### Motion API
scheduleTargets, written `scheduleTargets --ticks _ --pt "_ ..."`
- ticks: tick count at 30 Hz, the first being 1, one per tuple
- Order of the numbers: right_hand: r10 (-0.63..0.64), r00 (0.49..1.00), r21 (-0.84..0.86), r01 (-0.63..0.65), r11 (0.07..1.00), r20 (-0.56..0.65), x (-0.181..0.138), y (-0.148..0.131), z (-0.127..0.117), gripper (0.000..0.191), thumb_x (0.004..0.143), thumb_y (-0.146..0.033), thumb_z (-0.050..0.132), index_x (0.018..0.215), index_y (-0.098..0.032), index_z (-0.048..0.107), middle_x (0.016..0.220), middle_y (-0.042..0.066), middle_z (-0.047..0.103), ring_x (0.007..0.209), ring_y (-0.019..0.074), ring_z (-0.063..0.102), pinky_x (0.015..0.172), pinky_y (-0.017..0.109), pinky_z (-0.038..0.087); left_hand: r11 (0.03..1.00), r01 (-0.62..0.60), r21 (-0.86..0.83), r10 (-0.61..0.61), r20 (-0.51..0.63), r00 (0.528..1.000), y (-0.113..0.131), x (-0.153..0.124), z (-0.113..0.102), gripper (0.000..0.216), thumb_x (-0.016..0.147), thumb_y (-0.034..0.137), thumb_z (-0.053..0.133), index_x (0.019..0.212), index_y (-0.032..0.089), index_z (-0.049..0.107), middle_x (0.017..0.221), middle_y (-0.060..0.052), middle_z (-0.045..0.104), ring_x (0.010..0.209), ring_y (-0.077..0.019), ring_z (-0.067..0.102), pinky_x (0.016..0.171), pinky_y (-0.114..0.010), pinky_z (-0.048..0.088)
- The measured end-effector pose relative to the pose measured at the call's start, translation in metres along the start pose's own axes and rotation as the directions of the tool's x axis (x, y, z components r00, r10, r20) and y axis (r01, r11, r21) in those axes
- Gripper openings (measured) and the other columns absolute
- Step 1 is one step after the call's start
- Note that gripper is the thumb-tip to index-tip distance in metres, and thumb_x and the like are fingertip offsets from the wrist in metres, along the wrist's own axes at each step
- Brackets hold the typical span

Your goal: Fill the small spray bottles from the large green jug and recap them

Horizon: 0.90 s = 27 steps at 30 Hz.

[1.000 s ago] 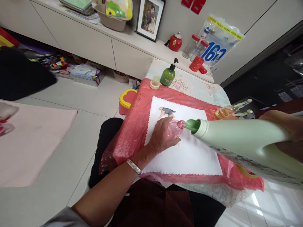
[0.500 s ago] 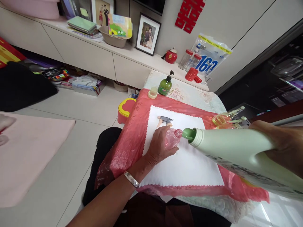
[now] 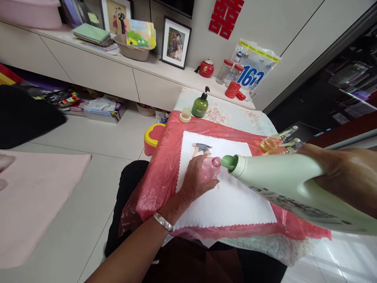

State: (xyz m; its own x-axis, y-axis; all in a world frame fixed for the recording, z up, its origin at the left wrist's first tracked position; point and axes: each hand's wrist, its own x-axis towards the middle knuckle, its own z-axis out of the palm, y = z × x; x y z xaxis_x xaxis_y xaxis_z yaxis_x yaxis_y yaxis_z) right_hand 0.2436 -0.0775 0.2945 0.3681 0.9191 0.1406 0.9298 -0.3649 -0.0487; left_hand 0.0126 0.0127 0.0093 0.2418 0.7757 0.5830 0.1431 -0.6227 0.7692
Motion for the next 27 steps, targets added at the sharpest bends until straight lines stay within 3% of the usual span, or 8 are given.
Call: scheduleTargets --ticks 2,4,10,14,18,22,27 --pt "0.076 0.967 -0.257 -0.011 0.966 0.244 -0.002 -0.01 0.001 0.041 0.035 -0.043 0.061 0.074 -0.032 0.065 0.058 0.002 0.049 0.043 0.0195 0.046 0.042 0.029 0.026 1.0 0.017 -0.003 -0.017 0.008 1.0 -0.001 0.0 0.0 0.1 0.063 0.033 0.091 0.146 0.028 0.035 0.138 -0.013 0.059 0.127 -0.0371 0.06 0.107 -0.056 0.052" --pt "0.146 0.94 -0.309 -0.047 0.95 0.307 -0.002 -0.011 0.003 0.047 0.038 -0.048 0.054 0.082 -0.035 0.067 0.064 0.002 0.055 0.051 0.0211 0.055 0.047 0.031 0.035 1.0 0.023 -0.008 -0.023 0.011 1.0 -0.001 0.0 0.0 0.1 0.063 0.035 0.091 0.146 0.027 0.035 0.138 -0.013 0.059 0.128 -0.0377 0.06 0.107 -0.057 0.051" --pt "0.161 0.985 -0.103 -0.154 0.983 0.066 -0.002 -0.004 0.004 0.055 0.042 -0.059 0.044 0.082 -0.031 0.069 0.071 0.002 0.062 0.059 0.0219 0.062 0.053 0.034 0.045 0.997 0.061 -0.05 -0.062 -0.001 0.998 0.0 0.0 -0.001 0.096 0.063 0.033 0.089 0.144 0.024 0.038 0.136 -0.014 0.06 0.128 -0.0374 0.061 0.108 -0.055 0.052" --pt "0.261 0.963 0.131 -0.252 0.959 -0.058 -0.001 -0.002 0.007 0.056 0.044 -0.062 0.046 0.079 -0.026 0.069 0.07 0.003 0.06 0.057 0.0211 0.057 0.046 0.029 0.039 0.995 0.094 -0.037 -0.094 0.002 0.996 -0.001 -0.002 -0.003 0.1 0.065 0.04 0.088 0.148 0.024 0.035 0.139 -0.016 0.055 0.129 -0.0382 0.059 0.108 -0.056 0.053" --pt "0.336 0.92 0.407 -0.234 0.883 -0.201 0.009 0.004 0.022 0.049 0.048 -0.055 0.062 0.08 -0.02 0.069 0.063 0.001 0.053 0.056 0.0128 0.045 0.046 0.021 0.031 0.998 0.062 0.0 -0.062 0.008 0.998 -0.004 -0.004 -0.003 0.098 0.066 0.043 0.087 0.147 0.024 0.036 0.136 -0.016 0.056 0.126 -0.0381 0.062 0.104 -0.056 0.055" --pt "0.433 0.864 0.642 -0.183 0.745 -0.257 0.026 0.003 0.055 0.033 0.054 -0.037 0.07 0.078 -0.014 0.066 0.062 -0.001 0.052 0.055 0.009 0.04 0.048 0.02 0.031 0.999 0.018 0.037 -0.016 -0.046 0.999 -0.009 -0.005 -0.001 0.088 0.069 0.05 0.084 0.142 0.024 0.042 0.128 -0.014 0.061 0.118 -0.036 0.066 0.101 -0.054 0.057" --pt "0.479 0.81 0.733 -0.092 0.674 -0.338 0.05 0.007 0.123 0.037 0.06 -0.04 0.063 0.087 -0.014 0.064 0.07 0.0 0.054 0.061 0.0119 0.045 0.054 0.023 0.037 0.998 0.059 0.03 -0.055 -0.11 0.992 -0.013 -0.005 -0.002 0.091 0.072 0.062 0.08 0.144 0.023 0.042 0.132 -0.017 0.06 0.122 -0.0375 0.065 0.103 -0.059 0.055"
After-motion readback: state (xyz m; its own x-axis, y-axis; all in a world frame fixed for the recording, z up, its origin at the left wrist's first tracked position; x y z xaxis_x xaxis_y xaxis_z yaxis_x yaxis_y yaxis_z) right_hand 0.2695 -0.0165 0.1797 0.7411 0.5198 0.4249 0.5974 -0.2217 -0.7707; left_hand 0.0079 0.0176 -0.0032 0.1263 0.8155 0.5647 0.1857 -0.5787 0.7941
